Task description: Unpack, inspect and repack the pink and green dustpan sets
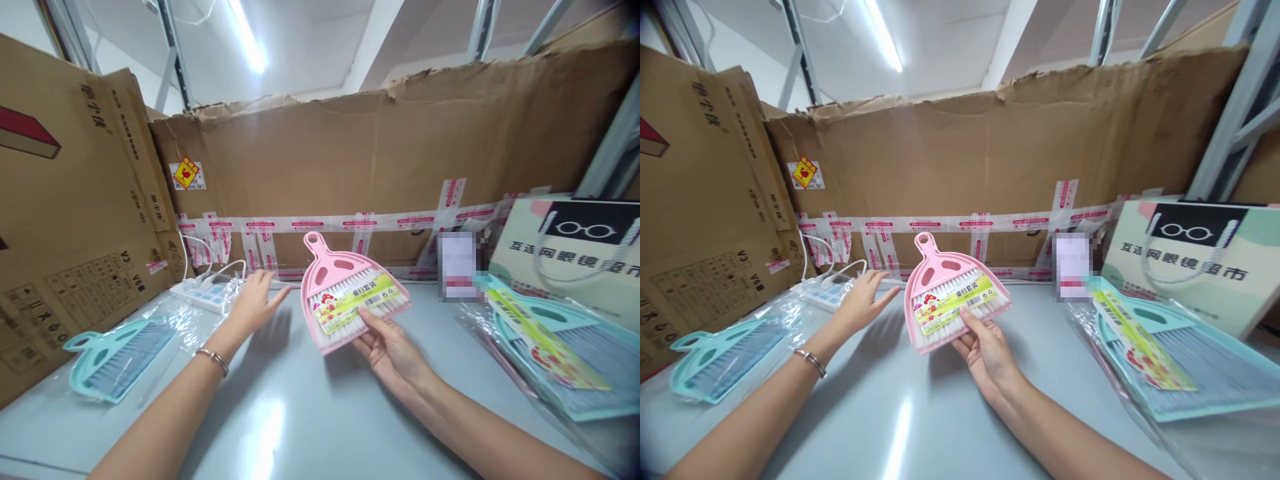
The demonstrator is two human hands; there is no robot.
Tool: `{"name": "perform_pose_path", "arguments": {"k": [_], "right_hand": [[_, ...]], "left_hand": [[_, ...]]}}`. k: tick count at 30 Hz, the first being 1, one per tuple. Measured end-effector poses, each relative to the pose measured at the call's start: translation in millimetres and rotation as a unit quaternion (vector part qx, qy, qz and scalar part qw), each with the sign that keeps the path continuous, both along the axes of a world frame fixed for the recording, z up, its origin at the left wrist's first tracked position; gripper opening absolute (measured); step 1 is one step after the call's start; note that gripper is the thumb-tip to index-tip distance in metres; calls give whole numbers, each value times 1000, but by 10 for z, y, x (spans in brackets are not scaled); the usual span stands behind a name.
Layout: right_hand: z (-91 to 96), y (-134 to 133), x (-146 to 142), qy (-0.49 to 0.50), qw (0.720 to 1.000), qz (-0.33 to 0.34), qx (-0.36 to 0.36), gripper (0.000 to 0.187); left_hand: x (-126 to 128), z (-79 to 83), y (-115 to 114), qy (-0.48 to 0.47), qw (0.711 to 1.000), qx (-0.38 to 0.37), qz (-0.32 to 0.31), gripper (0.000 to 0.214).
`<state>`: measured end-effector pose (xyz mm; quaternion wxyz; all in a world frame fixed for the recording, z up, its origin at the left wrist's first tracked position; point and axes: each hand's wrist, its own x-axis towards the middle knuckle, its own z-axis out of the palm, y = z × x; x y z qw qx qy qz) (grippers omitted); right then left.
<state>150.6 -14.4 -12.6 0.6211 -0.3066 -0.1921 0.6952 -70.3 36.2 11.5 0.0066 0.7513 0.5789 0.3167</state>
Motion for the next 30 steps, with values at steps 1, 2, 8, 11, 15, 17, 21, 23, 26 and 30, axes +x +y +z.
{"name": "perform_pose_path", "arguments": {"k": [1,2,8,11,15,17,21,23,26,30], "right_hand": [[5,1,20,-1,1000,-2,0,28],[11,2,34,-3,1000,-3,-1,28],[79,12,71,-3,1000,-24,-1,24],[127,49,127,5,999,-49,3,26],[169,106,201,8,997,-81,9,24],[172,118,209,2,996,-86,0,24],[129,95,204,-22,997,-67,-25,22],[83,73,220,-44,997,-56,-40,20],[-3,40,273,-77,994,-42,-66,16],[-88,-25,330,-129,989,16,-69,19]], "left_hand": [[-145,-1,52,106,990,23,94,41],[-275,-9,93,193,966,15,172,39],[-445,0,114,305,935,-45,176,32],[-203,43,8,321,944,-63,45,28],[31,63,-156,269,948,-111,-129,21],[53,69,-186,242,949,-137,-148,24],[34,29,-121,220,964,-107,-106,39],[37,-44,-63,239,965,-88,-65,30],[49,-179,16,286,952,-105,-18,26],[45,-212,65,288,951,-108,20,22]]}}
